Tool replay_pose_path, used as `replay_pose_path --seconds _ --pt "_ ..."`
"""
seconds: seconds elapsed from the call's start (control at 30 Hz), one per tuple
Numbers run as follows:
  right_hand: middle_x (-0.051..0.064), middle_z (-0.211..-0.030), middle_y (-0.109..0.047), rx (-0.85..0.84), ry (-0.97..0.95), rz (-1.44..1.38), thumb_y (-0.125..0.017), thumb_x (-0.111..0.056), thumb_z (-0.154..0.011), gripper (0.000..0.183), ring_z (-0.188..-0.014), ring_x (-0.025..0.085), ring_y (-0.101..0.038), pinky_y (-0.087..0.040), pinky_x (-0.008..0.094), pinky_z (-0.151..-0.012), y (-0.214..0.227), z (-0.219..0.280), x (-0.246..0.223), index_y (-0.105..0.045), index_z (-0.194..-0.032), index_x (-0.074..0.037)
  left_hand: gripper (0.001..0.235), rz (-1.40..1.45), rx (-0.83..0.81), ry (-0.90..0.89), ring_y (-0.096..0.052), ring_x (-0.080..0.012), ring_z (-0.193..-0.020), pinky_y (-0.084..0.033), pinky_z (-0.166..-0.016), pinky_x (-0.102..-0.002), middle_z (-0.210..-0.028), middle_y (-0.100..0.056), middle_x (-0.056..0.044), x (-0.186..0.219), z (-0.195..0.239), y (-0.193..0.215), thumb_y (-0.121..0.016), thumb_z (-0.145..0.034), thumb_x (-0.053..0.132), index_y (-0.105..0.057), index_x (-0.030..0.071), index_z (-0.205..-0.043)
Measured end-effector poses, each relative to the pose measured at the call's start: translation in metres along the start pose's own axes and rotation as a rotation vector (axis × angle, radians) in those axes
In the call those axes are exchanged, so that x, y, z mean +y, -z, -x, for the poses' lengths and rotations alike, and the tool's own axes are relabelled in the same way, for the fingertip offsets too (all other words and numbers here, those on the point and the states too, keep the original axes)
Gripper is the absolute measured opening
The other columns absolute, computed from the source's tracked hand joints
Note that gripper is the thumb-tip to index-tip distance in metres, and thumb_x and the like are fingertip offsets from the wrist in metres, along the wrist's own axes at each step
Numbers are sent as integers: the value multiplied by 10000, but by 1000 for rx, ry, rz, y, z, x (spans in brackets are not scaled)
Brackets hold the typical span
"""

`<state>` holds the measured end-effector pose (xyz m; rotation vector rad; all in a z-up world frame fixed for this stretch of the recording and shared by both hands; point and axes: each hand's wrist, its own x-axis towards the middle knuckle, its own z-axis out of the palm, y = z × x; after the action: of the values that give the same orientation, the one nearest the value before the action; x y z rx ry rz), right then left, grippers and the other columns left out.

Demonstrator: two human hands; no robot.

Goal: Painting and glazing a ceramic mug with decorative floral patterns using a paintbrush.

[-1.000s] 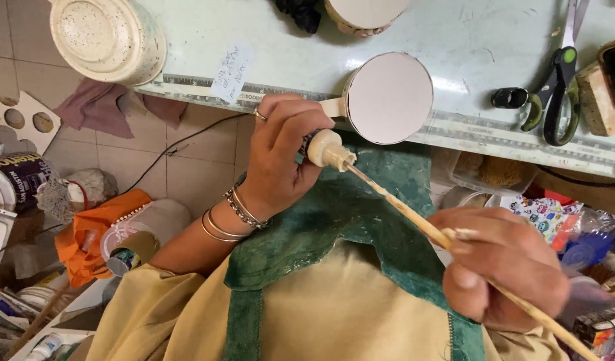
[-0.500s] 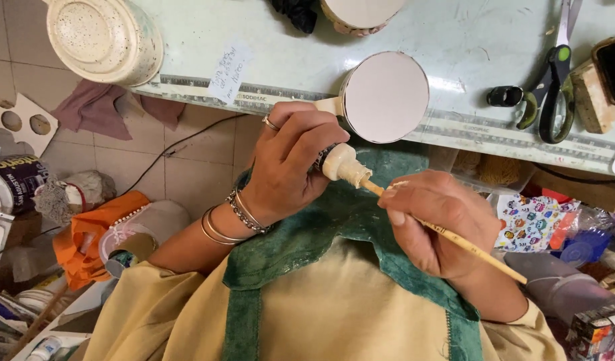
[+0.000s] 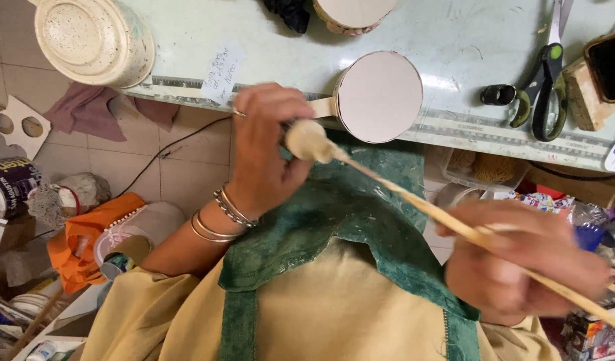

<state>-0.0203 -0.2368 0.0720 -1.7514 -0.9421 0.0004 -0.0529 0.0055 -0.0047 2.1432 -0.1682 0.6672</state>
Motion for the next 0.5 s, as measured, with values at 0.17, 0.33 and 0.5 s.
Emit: replay_pose_path --seconds 0.17,0.33,0.5 --pt "119 -751 -457 563 25 -53 -437 -147 -962 106 -565 189 -515 -553 353 -466 -6 3 22 -435 -888 -71 312 17 142 365 -341 -236 -946 -293 -866 -371 -1020 -392 -104 -7 -21 9 -417 -857 288 -385 55 -1061" --pt "173 -775 -476 410 -55 -222 -429 -118 -942 94 -576 274 -559 -569 398 -483 24 26 63 -429 -999 -43 384 -113 87 270 -483 -290 -1023 -402 -927 -379 -1123 -453 -155 -23 -24 8 -533 -976 210 -330 5 -1229" --pt "216 -760 -386 593 -167 -187 -467 -127 -936 180 -489 277 -416 -484 439 -461 -11 3 42 -349 -969 4 402 -212 74 248 -558 -284 -993 -452 -880 -360 -1120 -521 -134 -26 -18 7 -577 -976 257 -377 9 -1221"
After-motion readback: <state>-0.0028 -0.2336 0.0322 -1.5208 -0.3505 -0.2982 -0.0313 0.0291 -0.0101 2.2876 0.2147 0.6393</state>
